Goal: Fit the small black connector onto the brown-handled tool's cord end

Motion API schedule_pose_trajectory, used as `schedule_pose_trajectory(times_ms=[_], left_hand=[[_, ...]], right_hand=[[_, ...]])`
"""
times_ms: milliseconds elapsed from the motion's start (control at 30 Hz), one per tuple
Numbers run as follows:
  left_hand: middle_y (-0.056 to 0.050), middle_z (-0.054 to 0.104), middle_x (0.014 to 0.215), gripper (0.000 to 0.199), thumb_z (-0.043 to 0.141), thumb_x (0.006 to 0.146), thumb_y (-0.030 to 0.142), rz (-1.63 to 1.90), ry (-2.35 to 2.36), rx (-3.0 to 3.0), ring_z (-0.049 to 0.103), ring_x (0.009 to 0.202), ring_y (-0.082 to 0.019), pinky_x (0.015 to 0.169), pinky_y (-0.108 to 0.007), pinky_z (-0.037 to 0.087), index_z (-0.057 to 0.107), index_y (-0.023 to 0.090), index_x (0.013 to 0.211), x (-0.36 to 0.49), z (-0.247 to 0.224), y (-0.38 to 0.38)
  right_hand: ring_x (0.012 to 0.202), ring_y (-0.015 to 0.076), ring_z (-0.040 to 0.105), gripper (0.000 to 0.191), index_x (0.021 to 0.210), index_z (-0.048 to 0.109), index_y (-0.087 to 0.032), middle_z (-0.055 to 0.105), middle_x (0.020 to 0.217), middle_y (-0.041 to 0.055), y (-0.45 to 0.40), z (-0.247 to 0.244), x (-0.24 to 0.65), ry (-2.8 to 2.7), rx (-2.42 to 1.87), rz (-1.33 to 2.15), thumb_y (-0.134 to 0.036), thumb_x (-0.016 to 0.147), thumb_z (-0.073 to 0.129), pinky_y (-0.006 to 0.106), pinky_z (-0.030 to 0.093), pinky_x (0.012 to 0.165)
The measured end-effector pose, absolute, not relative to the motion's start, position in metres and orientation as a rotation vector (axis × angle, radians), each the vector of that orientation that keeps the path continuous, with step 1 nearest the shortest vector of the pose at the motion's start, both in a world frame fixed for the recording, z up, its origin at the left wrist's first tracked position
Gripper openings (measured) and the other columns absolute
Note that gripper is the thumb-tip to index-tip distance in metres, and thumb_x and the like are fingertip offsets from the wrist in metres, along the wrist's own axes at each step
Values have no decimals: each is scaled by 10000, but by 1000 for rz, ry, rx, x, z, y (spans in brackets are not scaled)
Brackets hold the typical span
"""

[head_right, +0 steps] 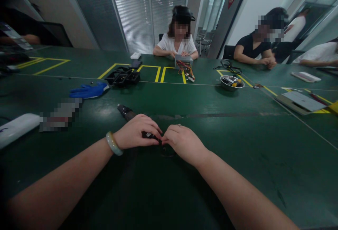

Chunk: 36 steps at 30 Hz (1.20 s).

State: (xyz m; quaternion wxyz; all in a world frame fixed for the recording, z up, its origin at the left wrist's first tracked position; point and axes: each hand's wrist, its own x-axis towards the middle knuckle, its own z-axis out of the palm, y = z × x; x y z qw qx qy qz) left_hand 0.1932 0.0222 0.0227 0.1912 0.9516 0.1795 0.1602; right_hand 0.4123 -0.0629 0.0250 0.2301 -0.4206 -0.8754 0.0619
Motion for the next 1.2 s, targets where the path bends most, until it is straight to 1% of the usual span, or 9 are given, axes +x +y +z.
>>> schedule_pose_trajectory(times_ms=[233, 367, 633, 733, 833, 900, 1033, 1200], left_hand=[[59, 703, 1013, 233, 604, 840, 509, 429, 470, 2653, 620, 946, -138, 893, -320, 316, 711, 335, 952, 194, 26, 23], [69, 706, 996, 208, 624, 830, 485, 423, 477, 2646, 626, 933, -133, 880, -314, 320, 713, 330, 935, 194, 28, 23], [79, 704, 992, 178, 657, 810, 447, 423, 478, 2632, 628, 934, -124, 862, -307, 322, 710, 303, 900, 195, 26, 24], [77, 701, 990, 175, 653, 815, 451, 407, 475, 2632, 621, 930, -129, 867, -311, 312, 708, 304, 890, 195, 26, 25], [68, 694, 988, 199, 646, 815, 481, 382, 468, 2645, 609, 941, -139, 880, -312, 306, 706, 302, 879, 194, 26, 26], [51, 691, 969, 242, 636, 814, 507, 372, 447, 2656, 605, 933, -144, 873, -306, 315, 702, 282, 875, 195, 26, 26], [34, 686, 910, 287, 625, 817, 524, 374, 383, 2661, 608, 878, -135, 844, -291, 342, 695, 254, 886, 195, 26, 27], [52, 687, 925, 242, 642, 816, 496, 351, 354, 2649, 611, 891, -132, 850, -294, 344, 695, 281, 916, 195, 28, 28]], right_hand=[[800, 165, 549, 112, 846, 615, -142, 597, 854, 39, -64, 24, 409, -2503, -1111, 49, -172, 945, 570, 289, 426, 742], [811, 170, 539, 140, 848, 615, -143, 589, 863, 46, -65, 25, 406, -2515, -1089, -10, -172, 961, 539, 296, 428, 748], [835, 194, 531, 61, 915, 628, -144, 579, 917, 63, -67, 35, 401, -2666, -1106, -117, -120, 921, 572, 323, 432, 751], [812, 185, 540, 35, 891, 630, -152, 585, 891, 46, -59, 41, 400, -2699, -1101, -38, -119, 893, 618, 312, 426, 747], [817, 159, 554, 56, 870, 630, -170, 599, 871, 13, -49, 47, 401, -2692, -1004, 157, -116, 878, 643, 279, 415, 761], [834, 149, 561, 73, 888, 626, -182, 610, 881, 4, -45, 49, 402, -2664, -936, 262, -111, 879, 635, 262, 408, 768], [828, 146, 559, 75, 914, 616, -190, 610, 879, 5, -43, 47, 403, -2638, -884, 316, -120, 892, 608, 254, 397, 755], [788, 128, 555, 130, 823, 579, -194, 599, 824, -29, -41, 37, 407, -2547, -934, 410, -85, 855, 642, 237, 382, 746]])
